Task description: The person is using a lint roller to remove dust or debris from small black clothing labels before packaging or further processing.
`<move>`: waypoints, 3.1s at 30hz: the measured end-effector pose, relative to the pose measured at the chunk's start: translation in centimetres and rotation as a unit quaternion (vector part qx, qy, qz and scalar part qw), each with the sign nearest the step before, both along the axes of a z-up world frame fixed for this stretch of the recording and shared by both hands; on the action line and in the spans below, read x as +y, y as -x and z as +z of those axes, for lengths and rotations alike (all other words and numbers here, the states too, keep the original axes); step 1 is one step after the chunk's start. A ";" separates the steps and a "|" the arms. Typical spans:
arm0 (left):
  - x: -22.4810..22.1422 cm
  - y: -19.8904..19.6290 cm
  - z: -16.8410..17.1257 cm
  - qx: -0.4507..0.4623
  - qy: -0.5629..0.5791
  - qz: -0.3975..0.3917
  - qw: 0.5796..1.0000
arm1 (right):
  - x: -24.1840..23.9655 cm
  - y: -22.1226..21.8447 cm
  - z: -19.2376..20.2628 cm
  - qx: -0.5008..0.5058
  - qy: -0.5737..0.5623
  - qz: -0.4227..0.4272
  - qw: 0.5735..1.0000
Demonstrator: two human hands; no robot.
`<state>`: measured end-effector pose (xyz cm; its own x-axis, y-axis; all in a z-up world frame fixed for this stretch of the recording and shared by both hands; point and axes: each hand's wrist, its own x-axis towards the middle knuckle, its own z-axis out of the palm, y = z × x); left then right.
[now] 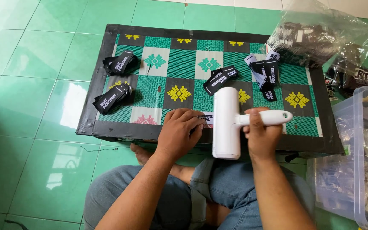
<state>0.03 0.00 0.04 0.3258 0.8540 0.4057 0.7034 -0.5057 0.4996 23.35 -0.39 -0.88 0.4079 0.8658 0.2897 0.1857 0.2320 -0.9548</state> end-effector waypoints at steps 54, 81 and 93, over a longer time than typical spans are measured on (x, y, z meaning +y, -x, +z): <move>-6.2 -2.4 2.3 0.101 -0.160 0.099 0.977 | 2.2 -3.2 -1.4 0.051 -0.018 -0.039 0.998; 4.0 21.2 4.4 -0.054 0.161 0.241 0.955 | 2.2 -3.0 -0.8 0.058 -0.015 -0.059 0.996; 1.3 11.4 4.6 0.161 -0.060 0.194 0.966 | 2.1 -3.0 -0.3 0.055 -0.011 -0.047 0.997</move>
<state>-11.39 1.29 4.60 0.1173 0.8899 0.4408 0.9606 -0.2143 0.1771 26.33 1.70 -1.17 0.5177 0.8158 0.2578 0.1023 0.2401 -0.9653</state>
